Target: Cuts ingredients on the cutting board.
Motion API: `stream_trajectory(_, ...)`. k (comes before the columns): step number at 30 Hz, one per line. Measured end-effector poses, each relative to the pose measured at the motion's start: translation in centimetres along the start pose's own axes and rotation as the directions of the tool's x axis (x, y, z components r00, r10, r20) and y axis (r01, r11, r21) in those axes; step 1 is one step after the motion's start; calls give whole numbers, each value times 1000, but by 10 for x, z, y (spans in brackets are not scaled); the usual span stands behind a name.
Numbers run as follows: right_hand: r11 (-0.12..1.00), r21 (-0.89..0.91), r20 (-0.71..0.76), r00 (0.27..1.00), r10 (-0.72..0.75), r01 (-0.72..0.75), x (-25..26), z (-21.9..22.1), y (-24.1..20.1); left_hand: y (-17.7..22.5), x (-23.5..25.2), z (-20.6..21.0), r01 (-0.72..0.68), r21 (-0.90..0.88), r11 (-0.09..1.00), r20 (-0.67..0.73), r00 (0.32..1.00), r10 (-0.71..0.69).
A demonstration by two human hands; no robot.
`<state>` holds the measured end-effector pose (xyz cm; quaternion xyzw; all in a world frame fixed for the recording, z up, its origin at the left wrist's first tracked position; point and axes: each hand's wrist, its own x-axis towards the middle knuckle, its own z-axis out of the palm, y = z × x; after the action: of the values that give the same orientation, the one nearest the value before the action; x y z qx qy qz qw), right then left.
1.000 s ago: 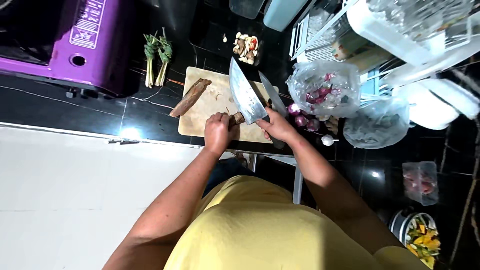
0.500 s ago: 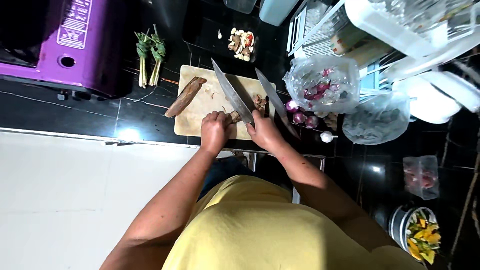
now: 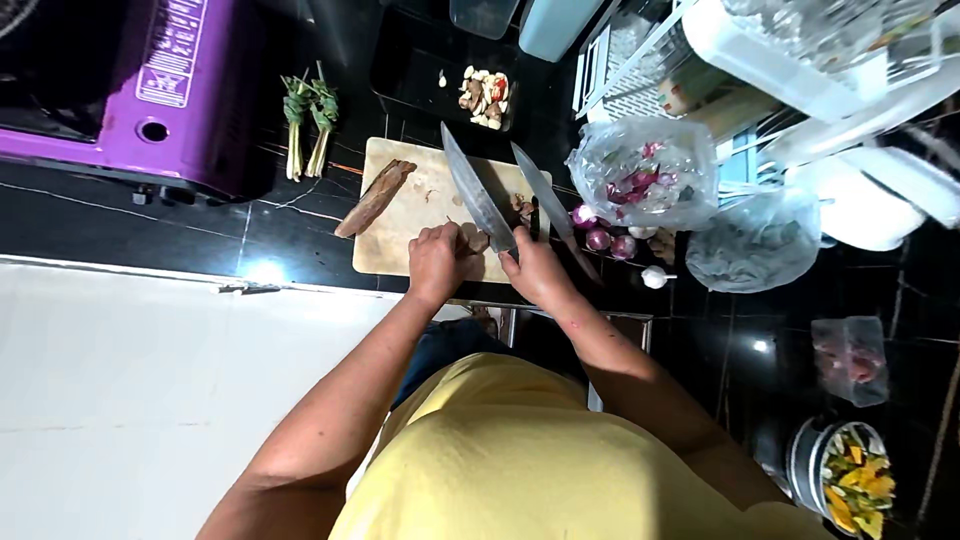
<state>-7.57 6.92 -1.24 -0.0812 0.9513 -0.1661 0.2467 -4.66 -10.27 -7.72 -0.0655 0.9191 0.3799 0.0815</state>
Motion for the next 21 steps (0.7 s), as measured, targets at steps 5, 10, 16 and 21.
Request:
stream_trajectory(5, 997, -75, 16, 1000, 10, -9, -4, 1, -7, -1, 2, -6, 12, -92, 996, 90, 996, -4)
stream_trajectory(10, 1000, -16, 1, 1000, 1, -1, -2, 0, -2, -9, 2, -23, 79, -346, 935, 77, 995, -56)
stream_trajectory(16, 1000, -8, 35, 999, -18, 18, 0, -6, 1, -32, -2, -65, 150, -578, 802, -17, 980, -196)
stream_trajectory(21, 996, 57, -56, 996, -68, 71, -2, -17, 9, -37, -4, -59, 87, -396, 914, -129, 980, -149)
